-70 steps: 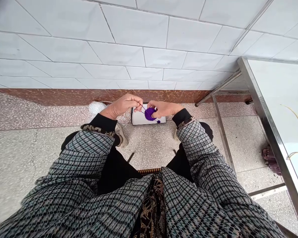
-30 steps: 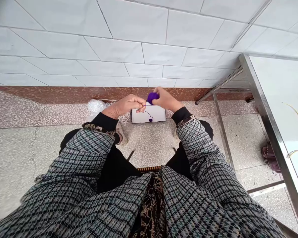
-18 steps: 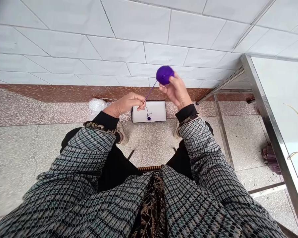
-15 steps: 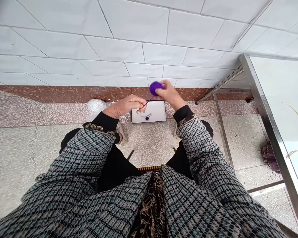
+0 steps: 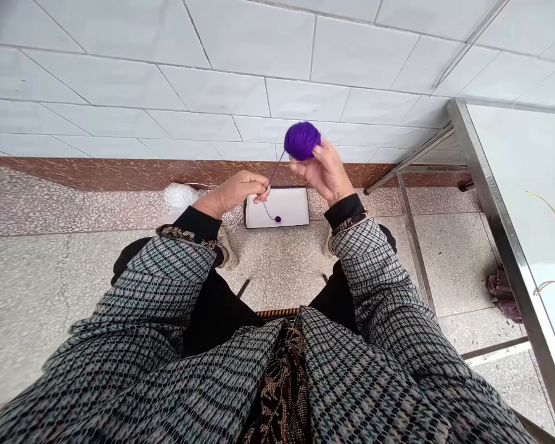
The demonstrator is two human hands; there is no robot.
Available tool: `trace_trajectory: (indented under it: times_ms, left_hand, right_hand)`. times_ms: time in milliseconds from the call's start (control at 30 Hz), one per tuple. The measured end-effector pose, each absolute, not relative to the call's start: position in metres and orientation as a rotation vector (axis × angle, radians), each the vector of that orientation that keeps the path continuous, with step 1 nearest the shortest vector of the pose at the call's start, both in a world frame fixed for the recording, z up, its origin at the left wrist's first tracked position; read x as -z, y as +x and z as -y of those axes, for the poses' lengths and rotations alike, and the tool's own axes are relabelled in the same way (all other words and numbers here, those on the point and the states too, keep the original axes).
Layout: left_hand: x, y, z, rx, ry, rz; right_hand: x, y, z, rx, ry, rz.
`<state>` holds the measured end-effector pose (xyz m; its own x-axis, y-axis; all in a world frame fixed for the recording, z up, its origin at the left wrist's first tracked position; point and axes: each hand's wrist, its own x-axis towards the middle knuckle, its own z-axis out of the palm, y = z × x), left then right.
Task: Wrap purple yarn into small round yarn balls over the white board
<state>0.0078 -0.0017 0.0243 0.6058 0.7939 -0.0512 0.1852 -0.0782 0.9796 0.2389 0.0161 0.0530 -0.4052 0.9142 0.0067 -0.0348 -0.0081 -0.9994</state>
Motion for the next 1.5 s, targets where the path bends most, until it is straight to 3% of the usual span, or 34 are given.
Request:
trace_trajectory:
  times_ms: [100,200,300,400,600,733,933,1000,1100,1300,1500]
  left_hand:
    - [-0.026,0.011,0.005,-0.501,1.656,-0.750]
    - [-0.031,0.007,0.006,-0.554,1.661,-0.771]
    - [-0.035,-0.001,0.002,-0.642,1.632,-0.839]
    - [-0.035,-0.006,-0.001,-0.651,1.633,-0.856]
    - [-0.031,-0.001,0.000,-0.663,1.635,-0.824]
    - [-0.032,0.007,0.005,-0.534,1.662,-0.757]
    - [-0.038,0.003,0.007,-0.572,1.689,-0.759]
    - [-0.039,-0.001,0.005,-0.615,1.675,-0.816]
    - [-0.038,-0.005,0.001,-0.662,1.660,-0.898]
    - [-0.034,0.004,0.003,-0.563,1.696,-0.886]
    - [-0.039,0.004,0.008,-0.513,1.746,-0.817]
  right_hand:
    - [-0.041,0.231,-0.023,-1.384,-1.210,1.507]
    - [-0.031,0.228,-0.022,-1.448,-1.367,1.817]
    - [-0.035,0.232,-0.014,-1.778,-1.116,2.119]
    - [-0.046,0.240,-0.008,-2.017,-0.743,1.988]
    - [-0.051,0.246,-0.014,-1.551,-0.803,1.416]
    - [-0.042,0.238,-0.025,-1.338,-0.988,1.359]
    - [-0.034,0.232,-0.018,-1.498,-1.321,1.987]
    - [-0.039,0.234,-0.012,-1.707,-1.137,2.172]
    - [-0.048,0.241,-0.008,-1.942,-0.735,1.961]
    - [-0.046,0.246,-0.023,-1.527,-0.779,1.336]
    - [-0.019,0.231,-0.024,-1.433,-1.322,1.739]
